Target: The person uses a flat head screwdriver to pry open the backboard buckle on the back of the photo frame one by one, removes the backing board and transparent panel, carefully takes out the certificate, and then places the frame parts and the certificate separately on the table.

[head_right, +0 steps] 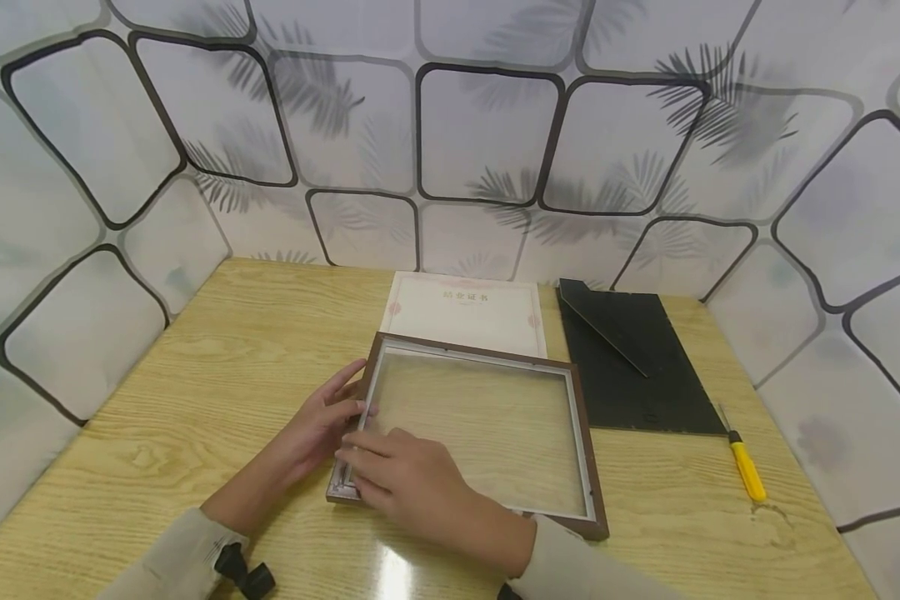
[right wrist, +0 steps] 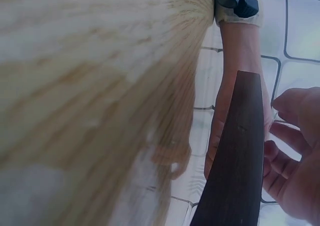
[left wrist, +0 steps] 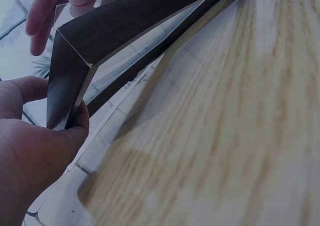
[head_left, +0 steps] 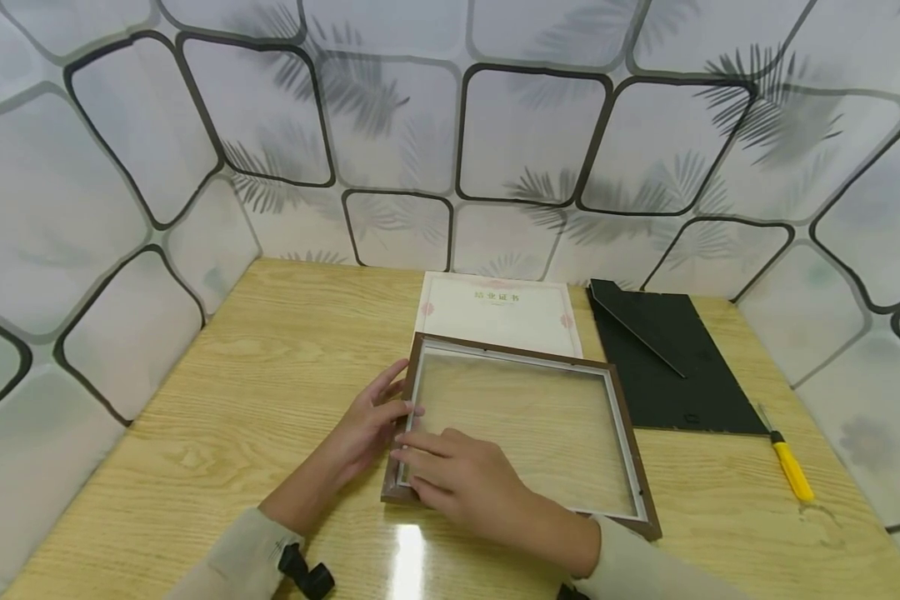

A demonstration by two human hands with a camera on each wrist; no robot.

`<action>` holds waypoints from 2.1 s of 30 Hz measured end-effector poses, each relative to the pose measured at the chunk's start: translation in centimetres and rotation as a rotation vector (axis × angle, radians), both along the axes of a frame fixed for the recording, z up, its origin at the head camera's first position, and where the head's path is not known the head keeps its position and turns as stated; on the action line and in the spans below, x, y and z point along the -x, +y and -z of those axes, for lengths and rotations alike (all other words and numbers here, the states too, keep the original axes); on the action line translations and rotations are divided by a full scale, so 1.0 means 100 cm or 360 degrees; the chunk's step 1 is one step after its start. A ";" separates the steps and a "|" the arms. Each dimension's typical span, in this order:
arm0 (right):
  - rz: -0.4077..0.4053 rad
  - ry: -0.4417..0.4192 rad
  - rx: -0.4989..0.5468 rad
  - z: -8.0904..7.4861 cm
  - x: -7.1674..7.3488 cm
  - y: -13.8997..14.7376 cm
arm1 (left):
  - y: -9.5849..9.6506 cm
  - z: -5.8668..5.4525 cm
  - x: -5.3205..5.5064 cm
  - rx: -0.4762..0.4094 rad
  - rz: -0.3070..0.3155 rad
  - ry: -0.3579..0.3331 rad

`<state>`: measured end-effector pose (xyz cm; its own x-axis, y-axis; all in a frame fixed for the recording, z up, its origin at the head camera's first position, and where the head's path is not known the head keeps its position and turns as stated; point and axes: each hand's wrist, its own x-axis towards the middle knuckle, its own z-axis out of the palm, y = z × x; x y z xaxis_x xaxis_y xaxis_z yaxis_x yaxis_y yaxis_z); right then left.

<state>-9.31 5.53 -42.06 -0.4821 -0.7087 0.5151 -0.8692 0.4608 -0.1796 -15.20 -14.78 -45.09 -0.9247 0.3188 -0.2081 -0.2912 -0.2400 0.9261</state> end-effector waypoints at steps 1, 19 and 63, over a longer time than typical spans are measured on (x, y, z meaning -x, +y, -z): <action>-0.0018 0.0017 0.0000 0.000 0.000 0.000 | 0.000 0.000 0.000 0.0005 0.0005 0.0003; -0.0034 -0.0199 0.0060 -0.018 0.003 -0.005 | 0.001 -0.001 -0.001 0.0113 -0.0008 0.0032; 0.0131 0.0112 0.0503 -0.121 -0.004 0.076 | 0.001 0.007 -0.003 0.0743 -0.0066 0.0299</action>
<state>-8.91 13.13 -30.00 -0.4867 -0.4685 0.7373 -0.8466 0.4613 -0.2657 -14.92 -14.72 -45.82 -0.9698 0.1935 -0.1485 -0.1082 0.2042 0.9729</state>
